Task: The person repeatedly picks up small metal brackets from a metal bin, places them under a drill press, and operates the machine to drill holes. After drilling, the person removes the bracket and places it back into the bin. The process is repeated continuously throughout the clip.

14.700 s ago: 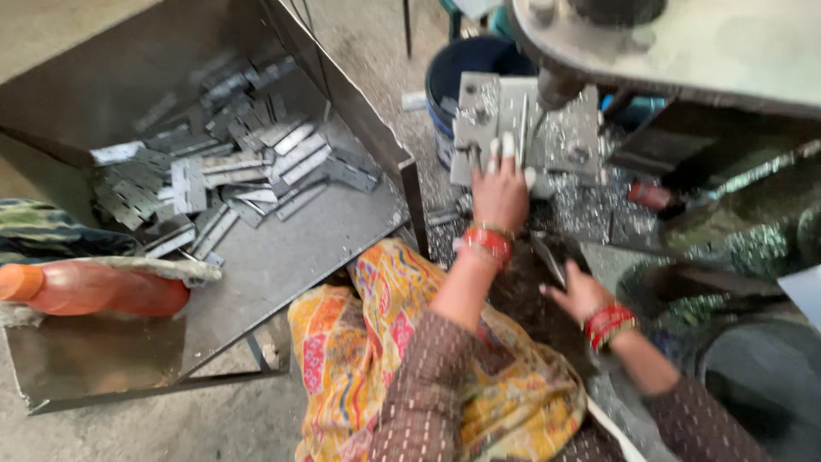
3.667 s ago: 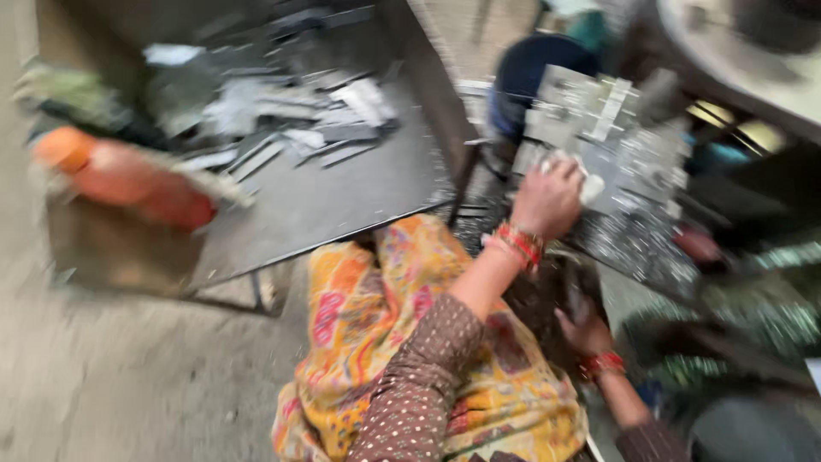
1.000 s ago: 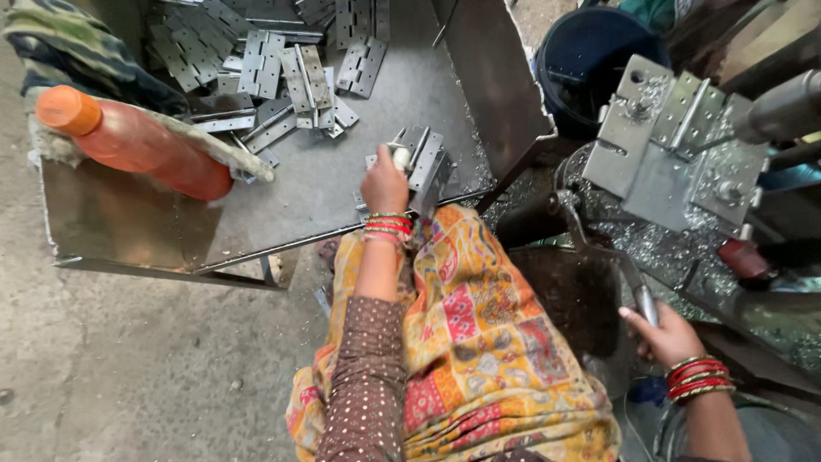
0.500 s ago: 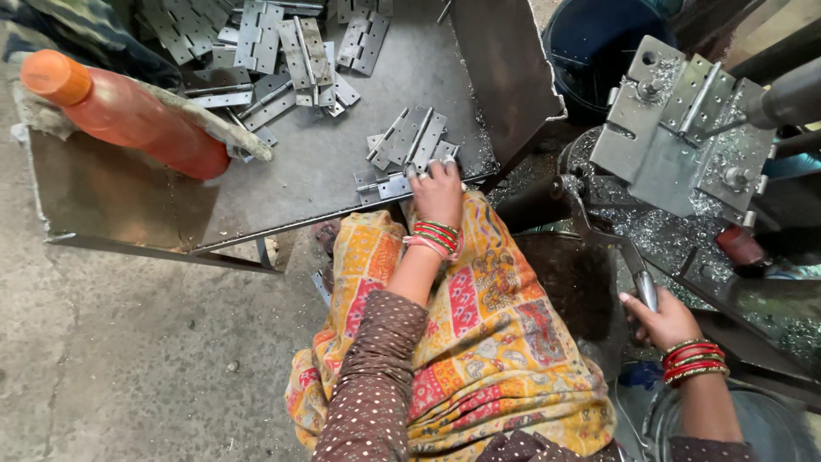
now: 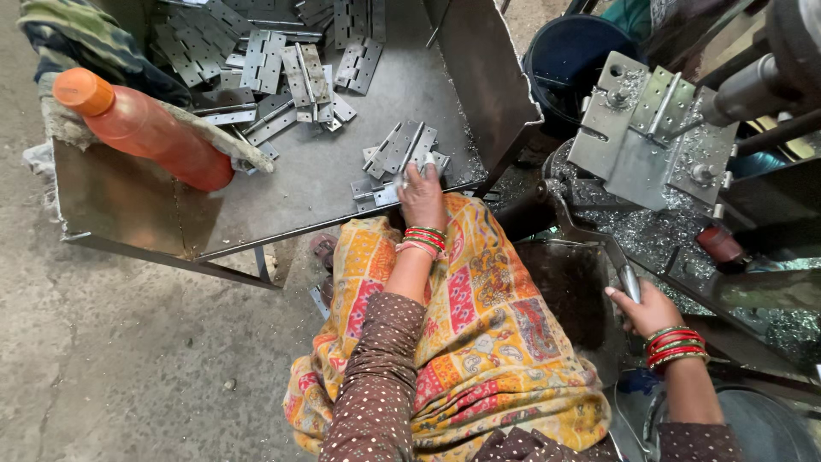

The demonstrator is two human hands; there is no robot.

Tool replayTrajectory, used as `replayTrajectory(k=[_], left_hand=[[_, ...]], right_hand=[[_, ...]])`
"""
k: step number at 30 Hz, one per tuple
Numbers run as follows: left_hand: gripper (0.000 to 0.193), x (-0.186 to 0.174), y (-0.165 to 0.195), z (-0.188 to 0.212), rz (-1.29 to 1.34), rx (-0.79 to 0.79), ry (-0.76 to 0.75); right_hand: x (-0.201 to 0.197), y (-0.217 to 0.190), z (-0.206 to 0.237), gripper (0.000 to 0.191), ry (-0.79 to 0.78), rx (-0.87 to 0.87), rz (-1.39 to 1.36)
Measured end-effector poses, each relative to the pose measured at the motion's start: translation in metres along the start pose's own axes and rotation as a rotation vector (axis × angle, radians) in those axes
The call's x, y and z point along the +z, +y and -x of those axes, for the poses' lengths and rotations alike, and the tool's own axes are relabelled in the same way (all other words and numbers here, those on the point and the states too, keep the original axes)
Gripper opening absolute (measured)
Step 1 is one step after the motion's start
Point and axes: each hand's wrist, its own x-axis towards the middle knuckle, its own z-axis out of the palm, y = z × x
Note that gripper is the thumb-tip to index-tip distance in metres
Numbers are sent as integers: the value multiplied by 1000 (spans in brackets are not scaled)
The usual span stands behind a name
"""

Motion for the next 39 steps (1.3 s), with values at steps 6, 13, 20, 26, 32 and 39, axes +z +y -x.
replayTrajectory(k=[6,13,20,26,32,39], left_hand=[[46,-7,-3,-1,-40,-25,-61],[52,-3,-6,3,27,112,69],[11,1,-23,5,103,128,-258],[6,-6,-23,-3,9,325,154],[22,-60,10,-12,253,78,-47],[24,-132,100,-5,501,279,224]], right_hand=[[1,3,-3,50,9,-11,19],[4,9,-6,51,20,-16,31],[5,7,-3,46,24,-20,23],[5,3,0,53,59,-37,83],[4,2,4,54,68,-28,13],[9,17,-7,59,88,-79,59]])
